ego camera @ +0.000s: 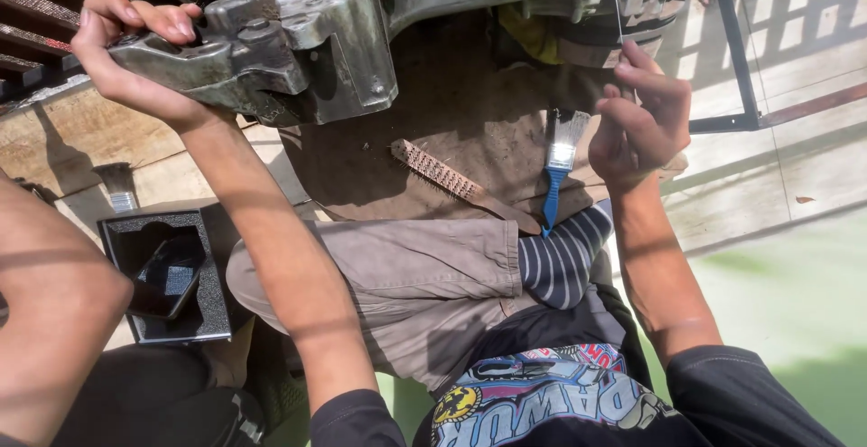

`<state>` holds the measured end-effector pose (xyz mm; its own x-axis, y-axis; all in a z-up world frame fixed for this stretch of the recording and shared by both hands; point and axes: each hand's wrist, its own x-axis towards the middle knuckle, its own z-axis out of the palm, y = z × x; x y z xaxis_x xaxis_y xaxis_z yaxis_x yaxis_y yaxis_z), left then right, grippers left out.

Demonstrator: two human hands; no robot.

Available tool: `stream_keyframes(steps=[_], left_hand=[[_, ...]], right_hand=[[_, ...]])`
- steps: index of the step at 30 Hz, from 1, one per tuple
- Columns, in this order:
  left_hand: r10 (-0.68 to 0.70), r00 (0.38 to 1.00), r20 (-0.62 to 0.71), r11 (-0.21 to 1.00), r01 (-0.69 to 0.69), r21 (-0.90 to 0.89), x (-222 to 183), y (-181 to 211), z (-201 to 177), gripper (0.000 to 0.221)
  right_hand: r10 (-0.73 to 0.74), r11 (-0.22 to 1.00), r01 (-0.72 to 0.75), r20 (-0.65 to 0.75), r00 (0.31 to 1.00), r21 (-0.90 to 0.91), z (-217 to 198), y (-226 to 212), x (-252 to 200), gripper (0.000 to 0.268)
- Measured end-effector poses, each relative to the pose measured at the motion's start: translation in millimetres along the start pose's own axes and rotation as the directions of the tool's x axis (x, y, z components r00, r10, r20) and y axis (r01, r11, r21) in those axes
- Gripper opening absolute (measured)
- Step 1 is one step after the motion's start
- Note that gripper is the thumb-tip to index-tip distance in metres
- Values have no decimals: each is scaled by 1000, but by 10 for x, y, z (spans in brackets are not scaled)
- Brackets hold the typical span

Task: The person scrapes and brushes debris from the gasket surface of an internal engine casing.

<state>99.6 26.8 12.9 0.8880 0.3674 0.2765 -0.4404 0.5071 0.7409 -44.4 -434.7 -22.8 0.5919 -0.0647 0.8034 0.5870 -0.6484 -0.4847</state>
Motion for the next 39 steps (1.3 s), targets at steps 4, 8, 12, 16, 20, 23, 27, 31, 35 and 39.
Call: stream_keyframes(steps=[4,8,12,16,20,23,27,31,35,39], left_hand=[[-20,1000,-4,998,20,-63,24,-21,-35,36],[4,1000,18,999,-3,-32,47,-5,-31,32],[5,1000,10,1000,-4,-10,22,-42,-40,35],[-24,1000,2,995,24,-101,12,-21,5,33],[25,1000,-8,999,-25,-29,35,-4,50,33],[19,1000,5,1000,-19,-4,-26,20,61,33],[26,1000,-8,999,-26,29,-57,24,63,34],[-19,1000,-4,995,19,-99,-17,3,93,32],[9,1000,-19,999,-10,-37,-35,40,106,33],[2,1000,13,1000,-2,-20,-12,35,112,32]], right_hand=[[-55,997,57,-47,997,50,104,101,100,13],[58,993,-51,-66,996,111,95,14,8,10],[39,994,-36,-27,999,107,16,-40,-78,4],[4,1000,-3,-48,999,21,91,69,87,12],[11,997,-4,-91,996,76,176,32,133,14],[33,999,-32,-32,999,38,116,-105,-4,18],[23,999,-22,27,999,-38,66,-65,-136,21],[-15,1000,15,-25,1000,25,150,76,12,21],[49,996,-43,-70,996,75,152,-5,99,14],[58,998,-58,-14,998,29,22,-121,-28,10]])
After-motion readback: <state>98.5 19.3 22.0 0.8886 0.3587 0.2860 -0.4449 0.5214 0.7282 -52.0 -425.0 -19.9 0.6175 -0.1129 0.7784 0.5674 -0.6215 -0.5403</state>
